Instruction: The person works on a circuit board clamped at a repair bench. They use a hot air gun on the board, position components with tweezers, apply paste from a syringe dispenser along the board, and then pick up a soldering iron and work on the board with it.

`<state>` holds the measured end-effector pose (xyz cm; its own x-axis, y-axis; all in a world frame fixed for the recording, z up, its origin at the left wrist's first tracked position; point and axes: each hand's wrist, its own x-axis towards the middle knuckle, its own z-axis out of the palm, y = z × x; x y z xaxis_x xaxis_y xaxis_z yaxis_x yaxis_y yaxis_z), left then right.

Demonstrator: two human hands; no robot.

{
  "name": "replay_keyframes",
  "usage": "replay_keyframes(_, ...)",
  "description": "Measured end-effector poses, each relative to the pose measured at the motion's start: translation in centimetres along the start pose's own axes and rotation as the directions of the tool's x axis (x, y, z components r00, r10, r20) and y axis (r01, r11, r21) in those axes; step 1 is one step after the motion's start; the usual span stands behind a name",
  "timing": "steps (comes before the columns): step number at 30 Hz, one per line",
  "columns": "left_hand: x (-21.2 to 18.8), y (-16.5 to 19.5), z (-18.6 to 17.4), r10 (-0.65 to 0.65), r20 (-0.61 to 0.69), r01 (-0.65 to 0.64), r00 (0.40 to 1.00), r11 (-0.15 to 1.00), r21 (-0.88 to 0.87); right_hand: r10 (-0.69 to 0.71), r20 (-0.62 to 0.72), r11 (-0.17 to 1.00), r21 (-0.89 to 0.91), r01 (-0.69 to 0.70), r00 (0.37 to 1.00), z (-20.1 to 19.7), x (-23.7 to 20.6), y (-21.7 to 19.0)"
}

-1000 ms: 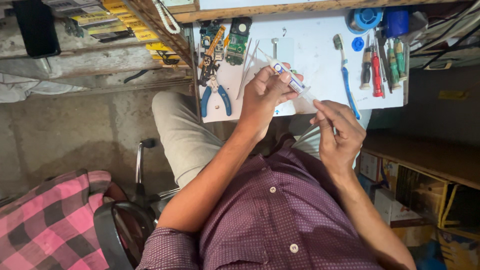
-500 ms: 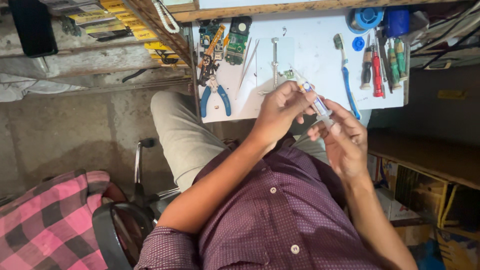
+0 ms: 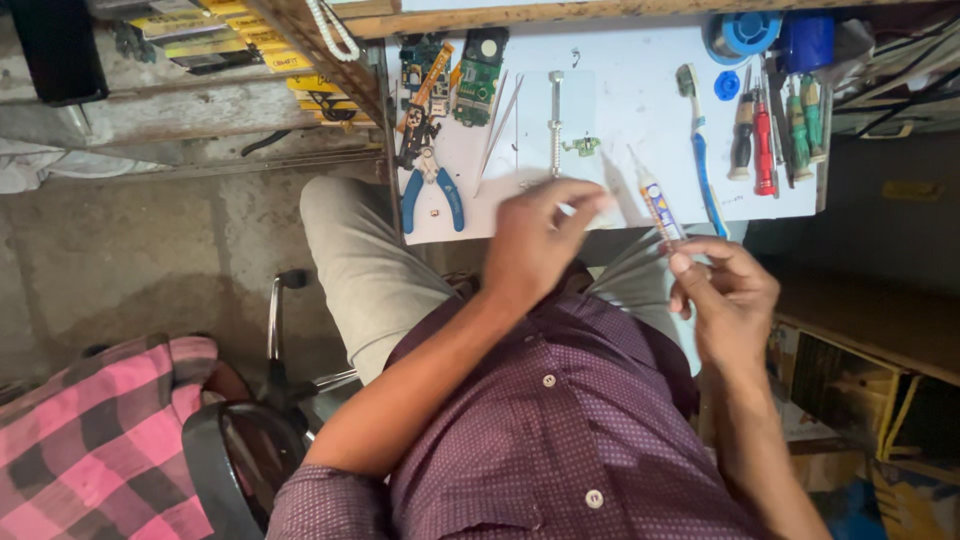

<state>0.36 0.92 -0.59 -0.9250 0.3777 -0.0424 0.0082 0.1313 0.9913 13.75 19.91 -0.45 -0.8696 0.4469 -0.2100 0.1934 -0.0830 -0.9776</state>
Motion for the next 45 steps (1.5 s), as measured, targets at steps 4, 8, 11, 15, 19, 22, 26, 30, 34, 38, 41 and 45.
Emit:
replay_keyframes(4, 0.9, -1.1, -3.3, 0.428, -0.129, -0.324, 0.895, 0.82, 0.471, -0.108, 0.031, 0.956, -0.272, 0.113, 0.994, -0.6, 0.1, -1.2)
replay_keyframes(8, 1.0, -2.0, -3.8, 0.497, -0.018, -0.399, 0.867, 0.717, 0.572, -0.15, 0.079, 0.927, -0.336, 0.168, 0.986, -0.1, 0.4, -2.2)
replay_keyframes(11, 1.2, -2.4, -3.4, 0.501, 0.022, -0.414, 0.865, 0.688, 0.596, -0.16, 0.087, 0.903, -0.389, 0.182, 0.983, 0.7, 0.6, -3.2)
replay_keyframes(15, 1.8, -2.9, -2.8, 0.488, -0.001, -0.371, 0.873, 0.664, 0.649, -0.188, 0.079, 0.812, -0.549, 0.2, 0.979, 1.6, 0.7, -4.5)
replay_keyframes(19, 2.3, -3.2, -2.5, 0.485, -0.012, -0.366, 0.875, 0.676, 0.64, -0.273, 0.12, 0.717, -0.637, 0.284, 0.955, 2.0, 1.0, -5.3)
replay_keyframes(22, 2.9, -3.3, -2.3, 0.467, -0.018, -0.349, 0.884, 0.685, 0.639, -0.296, 0.164, 0.673, -0.664, 0.327, 0.941, 2.1, 1.1, -5.5)
replay_keyframes(26, 3.7, -3.5, -2.2, 0.467, -0.016, -0.358, 0.884, 0.699, 0.619, -0.265, 0.172, 0.685, -0.659, 0.311, 0.949, 2.2, 1.3, -5.5)
replay_keyframes(30, 3.6, -3.6, -2.0, 0.467, -0.021, -0.358, 0.884, 0.705, 0.612, -0.276, 0.193, 0.662, -0.672, 0.332, 0.942, 2.3, 1.4, -5.4)
replay_keyframes(34, 3.8, -3.7, -1.7, 0.459, -0.028, -0.342, 0.888, 0.701, 0.626, -0.287, 0.203, 0.648, -0.678, 0.346, 0.936, 2.4, 1.5, -5.4)
replay_keyframes(38, 4.2, -3.6, -1.1, 0.427, -0.057, -0.287, 0.903, 0.695, 0.66, -0.3, 0.201, 0.64, -0.682, 0.353, 0.932, 2.6, 1.5, -5.4)
replay_keyframes(41, 4.4, -3.5, -0.8, 0.406, -0.06, -0.265, 0.912, 0.695, 0.668, -0.291, 0.198, 0.642, -0.685, 0.345, 0.936, 2.7, 1.6, -5.3)
replay_keyframes(45, 4.4, -3.5, -0.6, 0.387, -0.059, -0.248, 0.92, 0.694, 0.676, -0.263, 0.195, 0.661, -0.677, 0.323, 0.945, 2.7, 1.7, -5.1)
